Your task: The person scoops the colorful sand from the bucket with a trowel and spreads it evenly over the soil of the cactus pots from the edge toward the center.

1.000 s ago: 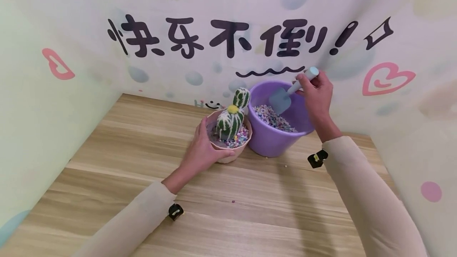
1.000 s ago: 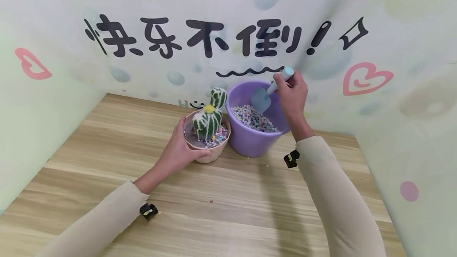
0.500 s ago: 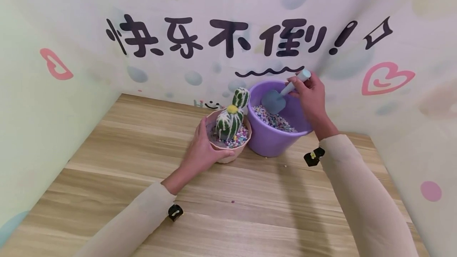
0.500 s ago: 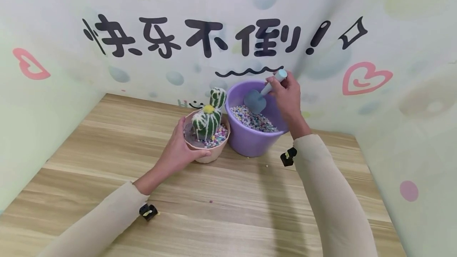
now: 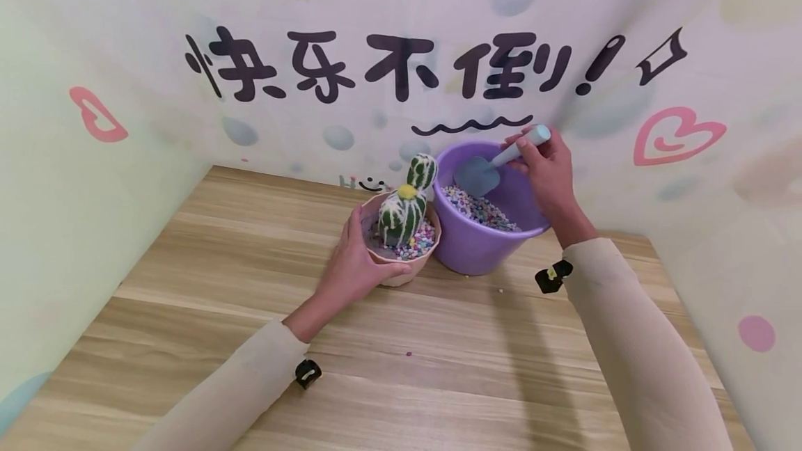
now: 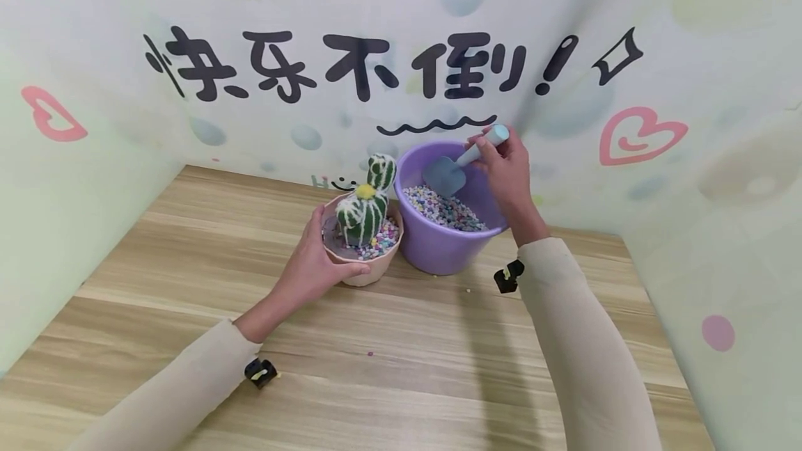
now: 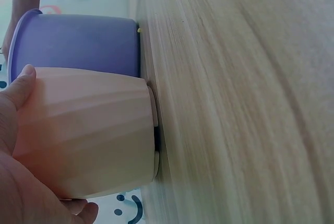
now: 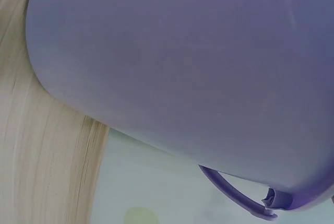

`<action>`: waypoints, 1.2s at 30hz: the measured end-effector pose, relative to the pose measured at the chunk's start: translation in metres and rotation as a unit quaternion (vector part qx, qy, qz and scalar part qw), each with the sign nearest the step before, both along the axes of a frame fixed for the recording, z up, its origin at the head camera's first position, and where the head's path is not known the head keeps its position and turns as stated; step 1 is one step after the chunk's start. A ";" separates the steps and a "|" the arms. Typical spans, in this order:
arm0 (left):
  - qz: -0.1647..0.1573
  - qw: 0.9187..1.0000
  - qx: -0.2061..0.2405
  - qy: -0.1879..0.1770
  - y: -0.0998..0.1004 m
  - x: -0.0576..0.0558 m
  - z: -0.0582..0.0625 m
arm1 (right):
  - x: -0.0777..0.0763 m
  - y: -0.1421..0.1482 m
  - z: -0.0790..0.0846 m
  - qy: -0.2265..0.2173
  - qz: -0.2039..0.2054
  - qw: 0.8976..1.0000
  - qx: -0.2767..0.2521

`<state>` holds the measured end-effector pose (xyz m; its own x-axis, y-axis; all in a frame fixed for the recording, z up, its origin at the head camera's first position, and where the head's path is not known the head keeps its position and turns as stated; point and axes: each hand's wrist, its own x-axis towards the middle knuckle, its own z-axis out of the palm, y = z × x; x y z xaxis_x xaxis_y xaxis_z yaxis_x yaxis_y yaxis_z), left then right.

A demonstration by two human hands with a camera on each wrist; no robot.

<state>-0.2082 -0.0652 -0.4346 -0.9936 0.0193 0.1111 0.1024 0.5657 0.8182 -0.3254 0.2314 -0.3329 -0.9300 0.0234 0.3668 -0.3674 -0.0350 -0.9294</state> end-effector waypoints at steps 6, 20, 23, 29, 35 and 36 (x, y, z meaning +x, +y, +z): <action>0.000 1.000 -0.005 -0.002 0.001 -0.001 0.000 | 0.001 0.002 0.000 0.009 0.028 0.999 0.044; 0.001 1.000 0.008 0.010 0.001 -0.002 -0.001 | 0.002 0.001 0.004 -0.055 0.017 0.991 0.122; 0.001 1.000 0.006 0.008 0.001 -0.002 -0.001 | 0.003 0.001 0.004 -0.062 0.014 0.988 0.139; -0.001 1.000 0.000 -0.002 0.001 -0.001 -0.001 | 0.003 0.000 0.002 -0.058 0.010 0.986 0.154; 0.003 1.000 -0.001 -0.002 0.001 0.000 -0.001 | 0.003 -0.002 0.002 -0.061 0.000 0.978 0.198; 0.004 1.000 -0.002 -0.003 0.000 0.000 0.000 | 0.003 -0.002 0.002 -0.064 -0.003 0.978 0.197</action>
